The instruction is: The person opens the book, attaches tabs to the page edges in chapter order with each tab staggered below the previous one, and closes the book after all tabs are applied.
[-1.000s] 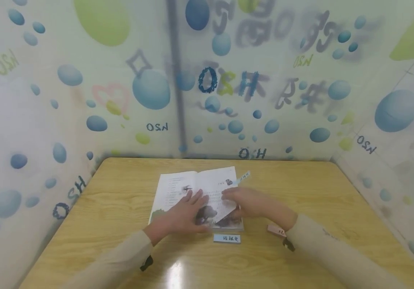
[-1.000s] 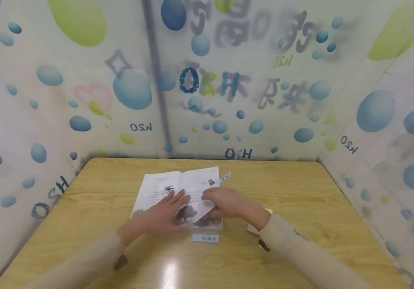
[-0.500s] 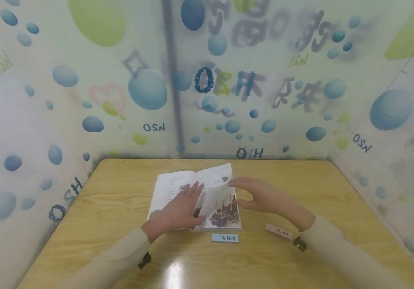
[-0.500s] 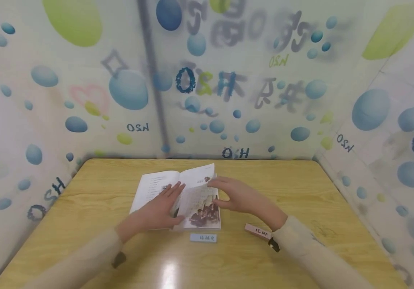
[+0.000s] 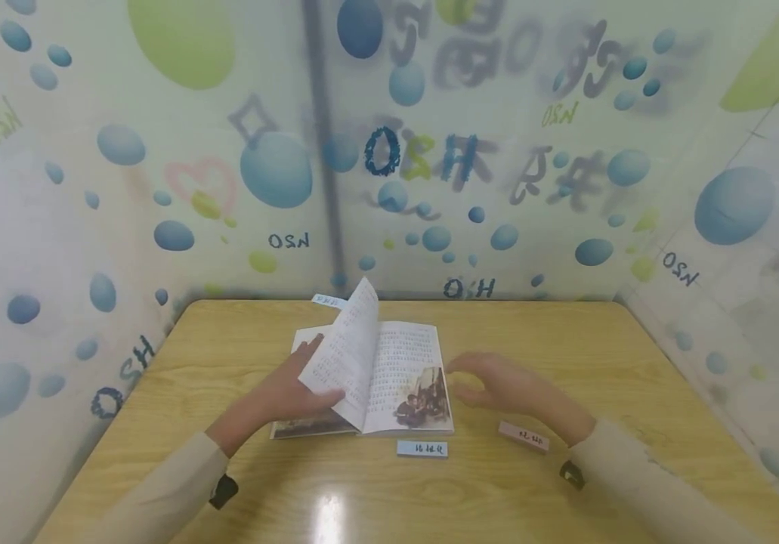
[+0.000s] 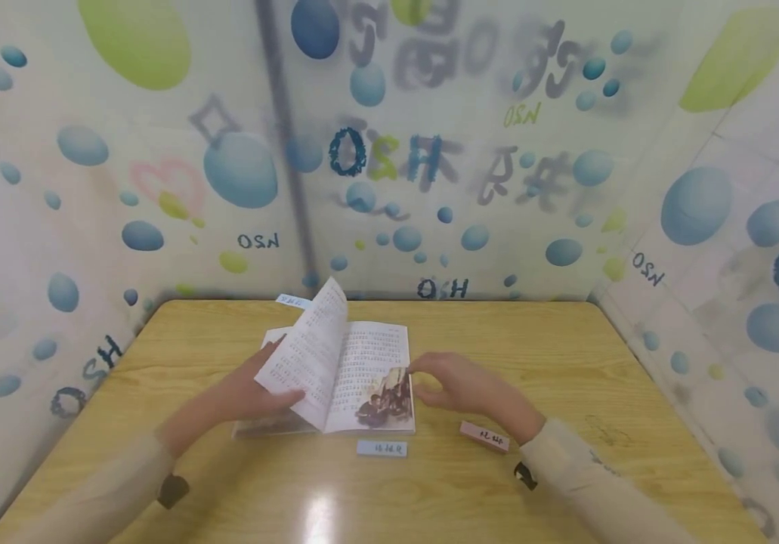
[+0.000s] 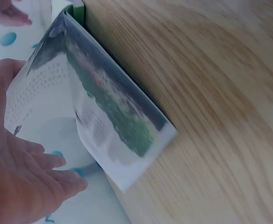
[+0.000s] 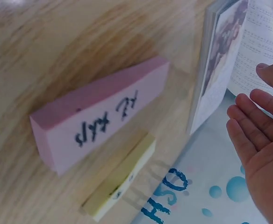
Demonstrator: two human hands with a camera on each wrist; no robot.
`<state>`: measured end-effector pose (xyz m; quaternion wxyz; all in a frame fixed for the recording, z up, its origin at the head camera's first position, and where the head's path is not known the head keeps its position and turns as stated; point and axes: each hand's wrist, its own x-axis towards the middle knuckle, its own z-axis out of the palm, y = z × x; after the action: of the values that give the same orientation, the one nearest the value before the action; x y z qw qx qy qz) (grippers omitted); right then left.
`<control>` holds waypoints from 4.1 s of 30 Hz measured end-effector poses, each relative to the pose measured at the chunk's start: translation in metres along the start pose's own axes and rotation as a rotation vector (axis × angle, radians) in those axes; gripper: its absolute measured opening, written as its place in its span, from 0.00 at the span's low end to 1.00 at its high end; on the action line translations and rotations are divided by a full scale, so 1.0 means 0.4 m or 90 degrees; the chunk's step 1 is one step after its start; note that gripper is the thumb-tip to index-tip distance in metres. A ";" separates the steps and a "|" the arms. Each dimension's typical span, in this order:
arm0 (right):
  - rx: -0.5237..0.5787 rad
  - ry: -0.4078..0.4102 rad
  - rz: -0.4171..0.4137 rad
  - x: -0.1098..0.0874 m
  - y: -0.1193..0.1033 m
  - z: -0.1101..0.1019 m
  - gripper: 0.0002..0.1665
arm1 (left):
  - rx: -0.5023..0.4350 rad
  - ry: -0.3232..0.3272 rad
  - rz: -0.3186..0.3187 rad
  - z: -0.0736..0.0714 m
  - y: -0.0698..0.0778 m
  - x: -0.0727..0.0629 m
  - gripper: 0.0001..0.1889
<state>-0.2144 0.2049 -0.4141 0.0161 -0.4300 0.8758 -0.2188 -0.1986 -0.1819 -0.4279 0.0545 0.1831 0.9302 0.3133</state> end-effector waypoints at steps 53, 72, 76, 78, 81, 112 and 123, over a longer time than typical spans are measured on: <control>-0.011 -0.153 0.094 0.043 -0.032 0.100 0.41 | 0.254 -0.125 0.137 0.110 0.050 0.051 0.35; -0.010 -0.162 0.083 0.047 -0.043 0.090 0.41 | 0.238 -0.147 0.146 0.110 0.038 0.058 0.34; 0.003 -0.160 0.070 0.045 -0.039 0.086 0.41 | 0.235 -0.146 0.152 0.111 0.039 0.063 0.34; 0.004 -0.158 0.060 0.044 -0.033 0.086 0.41 | 0.233 -0.145 0.154 0.110 0.040 0.065 0.34; -0.006 -0.154 0.048 0.044 -0.026 0.087 0.37 | 0.231 -0.144 0.158 0.106 0.047 0.069 0.33; -0.055 -0.004 0.127 0.045 -0.018 0.054 0.34 | 0.212 -0.165 0.158 0.159 0.138 0.089 0.57; -0.024 -0.002 0.137 -0.010 -0.009 0.055 0.30 | 0.201 -0.146 0.180 0.121 0.112 0.085 0.51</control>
<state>-0.2045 0.1979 -0.4333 0.0328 -0.3339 0.9209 -0.1984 -0.2058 -0.1090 -0.4389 0.0863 0.3518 0.9207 0.1454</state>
